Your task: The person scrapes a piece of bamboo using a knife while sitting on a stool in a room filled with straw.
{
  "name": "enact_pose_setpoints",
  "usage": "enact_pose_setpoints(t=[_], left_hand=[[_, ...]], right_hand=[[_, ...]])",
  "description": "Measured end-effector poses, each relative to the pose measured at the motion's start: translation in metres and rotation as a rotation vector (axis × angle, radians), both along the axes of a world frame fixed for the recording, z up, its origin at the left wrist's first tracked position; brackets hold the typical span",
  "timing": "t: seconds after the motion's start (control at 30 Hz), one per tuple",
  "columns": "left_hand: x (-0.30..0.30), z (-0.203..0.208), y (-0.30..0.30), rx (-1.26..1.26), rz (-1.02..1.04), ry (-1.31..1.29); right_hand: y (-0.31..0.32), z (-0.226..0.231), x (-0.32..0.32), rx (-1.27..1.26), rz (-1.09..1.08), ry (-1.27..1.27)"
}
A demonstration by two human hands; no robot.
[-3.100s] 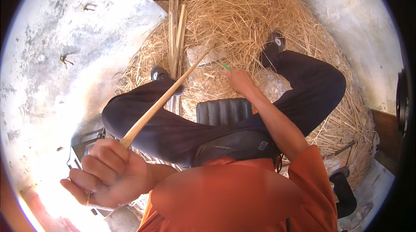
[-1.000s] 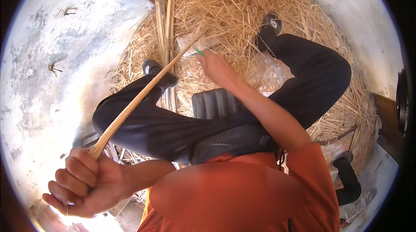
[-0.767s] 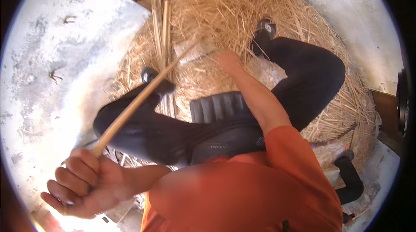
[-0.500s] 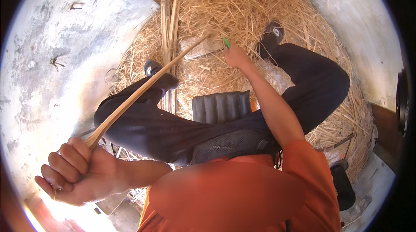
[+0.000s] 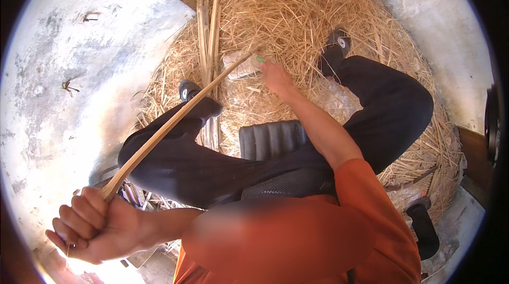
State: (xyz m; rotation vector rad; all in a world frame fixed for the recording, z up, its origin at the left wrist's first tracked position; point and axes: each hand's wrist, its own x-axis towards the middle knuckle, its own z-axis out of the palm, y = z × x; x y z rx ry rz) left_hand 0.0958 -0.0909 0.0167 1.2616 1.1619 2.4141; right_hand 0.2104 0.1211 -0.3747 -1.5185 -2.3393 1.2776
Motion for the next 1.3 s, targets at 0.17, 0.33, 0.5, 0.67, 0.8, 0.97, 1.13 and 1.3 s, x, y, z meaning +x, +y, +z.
enact_pose_setpoints(t=[0.17,0.33,0.5,0.67,0.8,0.97,1.13,1.3], left_hand=[[-0.020,0.002,-0.015,-0.076,0.051,0.054],[-0.037,0.009,-0.029,-0.184,0.123,0.060],[-0.033,0.014,-0.016,-0.175,-0.046,0.121],[-0.031,0.012,-0.005,-0.103,0.022,0.076],[-0.006,0.005,0.006,0.001,0.191,-0.030],[0.029,0.003,0.017,0.059,0.540,-0.169],[0.045,0.000,0.002,0.126,0.158,-0.163],[0.055,-0.002,0.001,0.140,0.182,-0.159]], right_hand=[[0.024,-0.050,-0.011,0.093,0.167,-0.080],[0.039,-0.063,-0.015,-0.094,0.000,-0.105],[0.053,-0.090,-0.018,0.011,-0.022,-0.183],[0.078,-0.064,-0.012,0.072,0.408,-0.283],[0.103,0.086,-0.005,-0.237,0.403,-0.413],[-0.005,0.232,0.019,-0.061,0.427,0.099],[-0.137,0.284,0.053,-0.088,0.292,0.513],[-0.162,0.270,0.047,0.038,0.191,0.591]])
